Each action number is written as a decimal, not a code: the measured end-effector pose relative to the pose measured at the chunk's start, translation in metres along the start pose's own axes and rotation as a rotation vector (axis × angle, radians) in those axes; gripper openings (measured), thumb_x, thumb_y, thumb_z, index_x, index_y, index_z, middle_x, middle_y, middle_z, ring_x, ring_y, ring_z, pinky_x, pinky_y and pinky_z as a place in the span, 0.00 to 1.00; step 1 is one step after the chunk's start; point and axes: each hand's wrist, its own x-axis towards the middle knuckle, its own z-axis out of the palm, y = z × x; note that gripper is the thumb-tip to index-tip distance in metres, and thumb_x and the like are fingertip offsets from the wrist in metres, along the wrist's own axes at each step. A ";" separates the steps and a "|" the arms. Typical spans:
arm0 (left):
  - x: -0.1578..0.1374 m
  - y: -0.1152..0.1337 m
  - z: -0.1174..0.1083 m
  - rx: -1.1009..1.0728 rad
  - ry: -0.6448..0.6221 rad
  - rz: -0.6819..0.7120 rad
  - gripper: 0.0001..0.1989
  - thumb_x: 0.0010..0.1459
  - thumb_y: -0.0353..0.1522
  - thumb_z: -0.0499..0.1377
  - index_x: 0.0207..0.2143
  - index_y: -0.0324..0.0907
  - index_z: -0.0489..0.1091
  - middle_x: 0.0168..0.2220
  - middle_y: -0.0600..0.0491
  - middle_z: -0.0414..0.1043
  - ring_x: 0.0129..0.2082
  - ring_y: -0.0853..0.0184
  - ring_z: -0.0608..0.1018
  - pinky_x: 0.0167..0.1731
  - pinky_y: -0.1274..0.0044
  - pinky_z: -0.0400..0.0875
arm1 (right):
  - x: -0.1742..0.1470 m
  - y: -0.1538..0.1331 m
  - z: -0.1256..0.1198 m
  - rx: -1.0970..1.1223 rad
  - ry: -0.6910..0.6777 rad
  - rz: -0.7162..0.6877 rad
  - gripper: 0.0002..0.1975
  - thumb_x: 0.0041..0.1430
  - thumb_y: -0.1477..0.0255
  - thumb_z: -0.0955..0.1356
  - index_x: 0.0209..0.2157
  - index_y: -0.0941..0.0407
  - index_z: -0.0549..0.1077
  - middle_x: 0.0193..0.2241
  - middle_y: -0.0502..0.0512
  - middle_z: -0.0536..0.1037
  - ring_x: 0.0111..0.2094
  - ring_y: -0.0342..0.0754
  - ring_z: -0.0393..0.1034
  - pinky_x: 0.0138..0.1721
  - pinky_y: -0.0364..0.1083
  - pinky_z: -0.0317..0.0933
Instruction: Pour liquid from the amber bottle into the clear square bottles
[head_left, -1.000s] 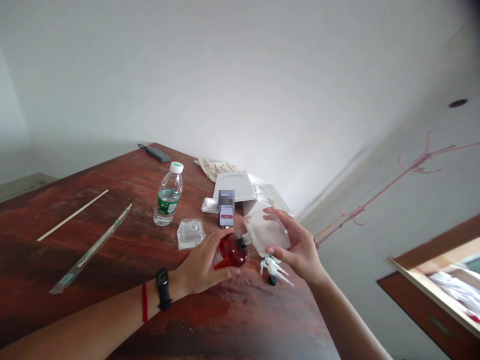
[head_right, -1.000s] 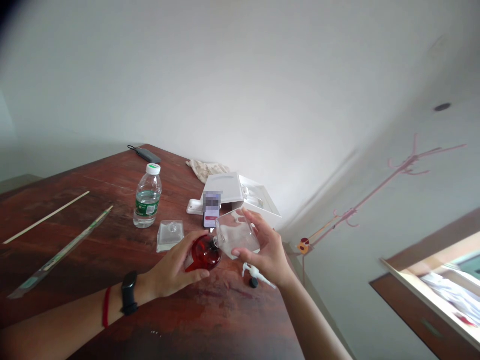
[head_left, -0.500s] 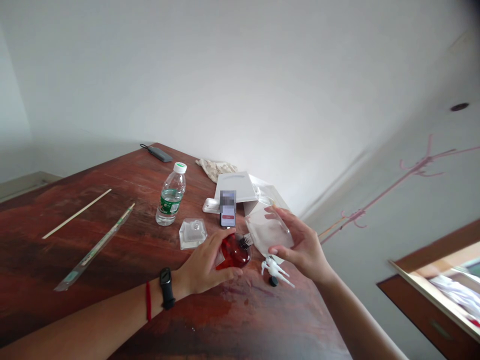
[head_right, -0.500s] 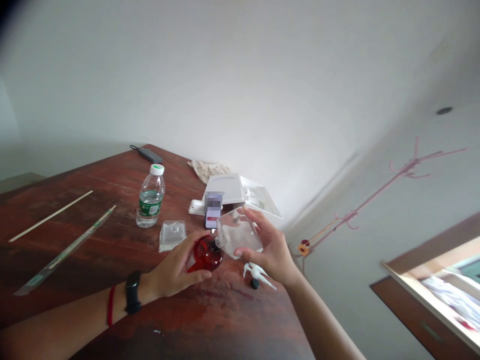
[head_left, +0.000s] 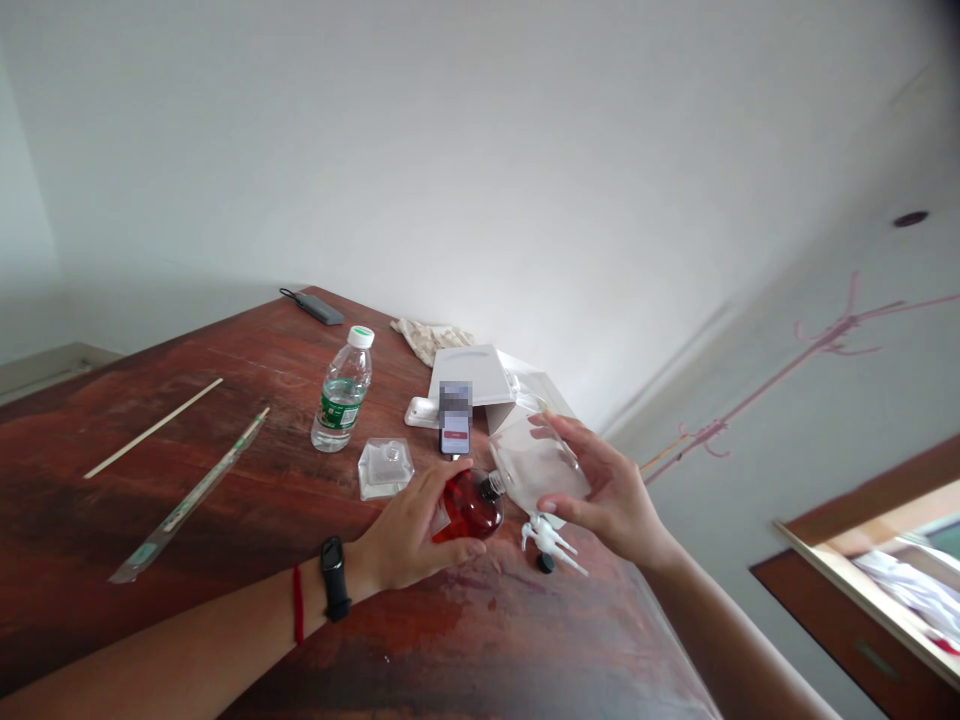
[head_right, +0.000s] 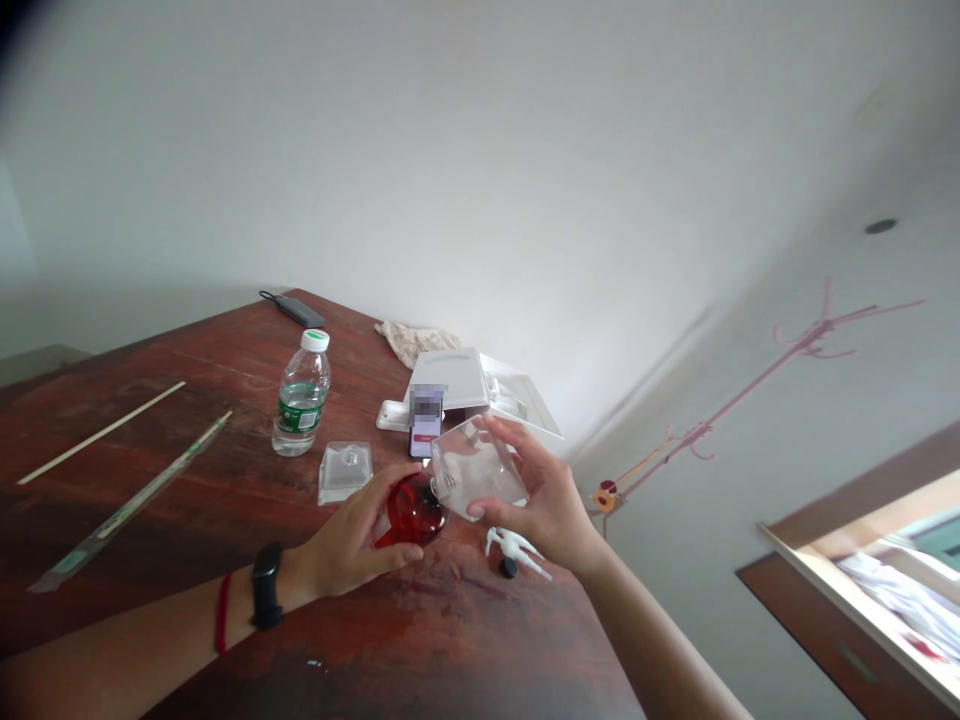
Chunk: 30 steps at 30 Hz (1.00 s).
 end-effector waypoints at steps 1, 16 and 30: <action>0.000 0.000 0.000 0.000 0.000 0.004 0.43 0.63 0.53 0.68 0.72 0.46 0.57 0.68 0.38 0.67 0.67 0.45 0.72 0.69 0.54 0.64 | 0.000 -0.001 0.000 0.000 -0.008 0.002 0.41 0.49 0.59 0.85 0.64 0.42 0.76 0.62 0.60 0.80 0.66 0.65 0.72 0.68 0.67 0.65; 0.000 0.002 0.000 -0.011 -0.023 0.003 0.44 0.62 0.53 0.70 0.72 0.47 0.58 0.69 0.38 0.67 0.67 0.44 0.72 0.69 0.53 0.64 | -0.002 -0.006 -0.005 -0.030 -0.038 0.004 0.40 0.50 0.59 0.85 0.64 0.43 0.76 0.63 0.60 0.79 0.66 0.64 0.72 0.67 0.64 0.68; -0.001 0.003 0.000 0.008 -0.038 0.019 0.46 0.62 0.55 0.69 0.73 0.46 0.57 0.69 0.37 0.67 0.67 0.43 0.71 0.69 0.52 0.64 | -0.003 -0.012 -0.007 -0.080 -0.060 -0.004 0.40 0.51 0.58 0.84 0.65 0.40 0.75 0.63 0.58 0.79 0.66 0.63 0.72 0.67 0.60 0.68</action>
